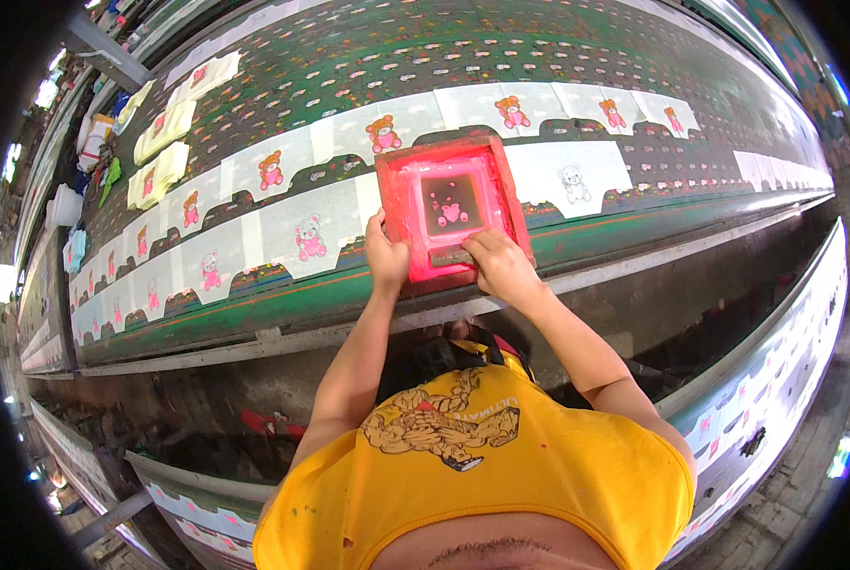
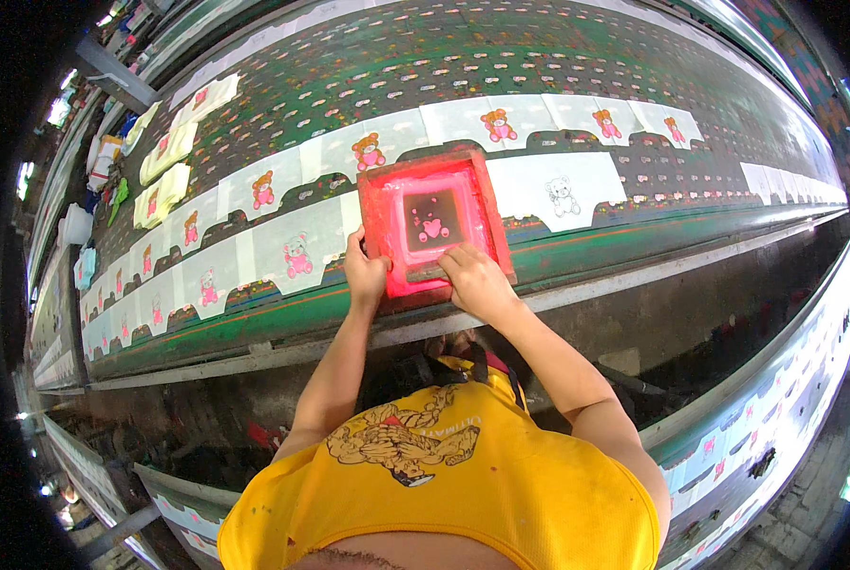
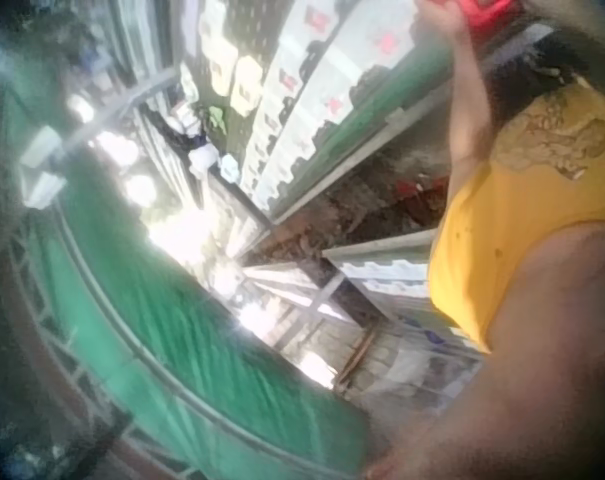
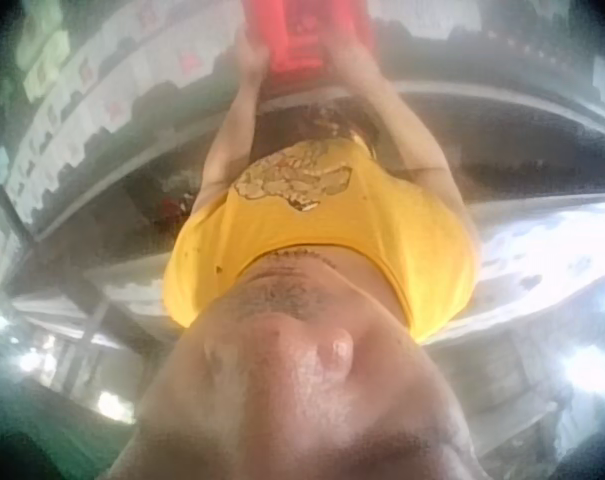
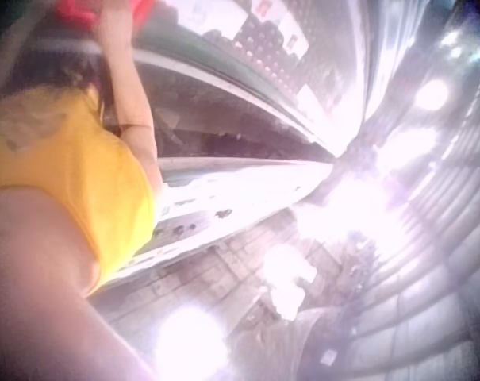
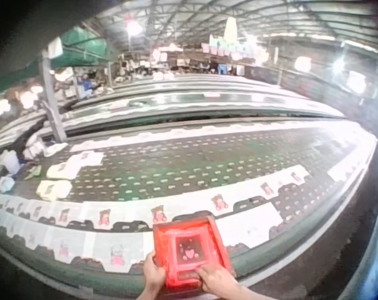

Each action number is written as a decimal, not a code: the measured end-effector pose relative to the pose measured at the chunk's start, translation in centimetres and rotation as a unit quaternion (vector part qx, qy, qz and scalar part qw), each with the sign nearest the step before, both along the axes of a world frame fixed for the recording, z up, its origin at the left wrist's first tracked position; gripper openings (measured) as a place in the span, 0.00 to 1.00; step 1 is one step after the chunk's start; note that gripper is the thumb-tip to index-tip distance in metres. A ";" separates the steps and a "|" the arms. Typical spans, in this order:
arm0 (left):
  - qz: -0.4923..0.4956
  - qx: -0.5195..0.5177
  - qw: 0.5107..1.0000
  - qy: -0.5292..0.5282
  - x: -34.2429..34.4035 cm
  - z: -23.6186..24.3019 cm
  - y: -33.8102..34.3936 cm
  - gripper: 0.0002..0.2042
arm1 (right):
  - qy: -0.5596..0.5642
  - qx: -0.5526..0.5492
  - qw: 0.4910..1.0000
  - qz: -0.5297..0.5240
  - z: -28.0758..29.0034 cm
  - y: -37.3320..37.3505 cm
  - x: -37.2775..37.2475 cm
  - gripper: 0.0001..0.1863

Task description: The person uses a red square squeegee to apply pink ink through a stencil onto a long roll of fabric featuring teddy bear patterns. The person repeatedly moves the squeegee back and forth across the stencil to transfer the design onto the fabric.

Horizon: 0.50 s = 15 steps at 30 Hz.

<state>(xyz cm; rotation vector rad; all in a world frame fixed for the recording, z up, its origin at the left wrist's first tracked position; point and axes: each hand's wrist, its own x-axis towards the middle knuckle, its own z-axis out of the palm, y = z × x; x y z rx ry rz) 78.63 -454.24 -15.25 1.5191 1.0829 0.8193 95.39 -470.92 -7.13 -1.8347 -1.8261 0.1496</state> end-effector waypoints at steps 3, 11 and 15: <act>0.010 0.000 1.000 -0.021 0.0 -1.1 0.1 0.33 | 0.040 -0.007 0.999 0.009 -0.2 -0.9 -0.2 0.20; 0.020 -0.042 0.998 -0.040 0.4 2.8 -0.7 0.37 | 0.169 0.056 0.935 -0.308 -3.1 -2.3 4.4 0.18; 0.037 -0.079 0.991 -0.099 1.9 6.0 -1.9 0.40 | 0.231 0.020 0.922 -0.309 -4.1 -3.7 6.2 0.19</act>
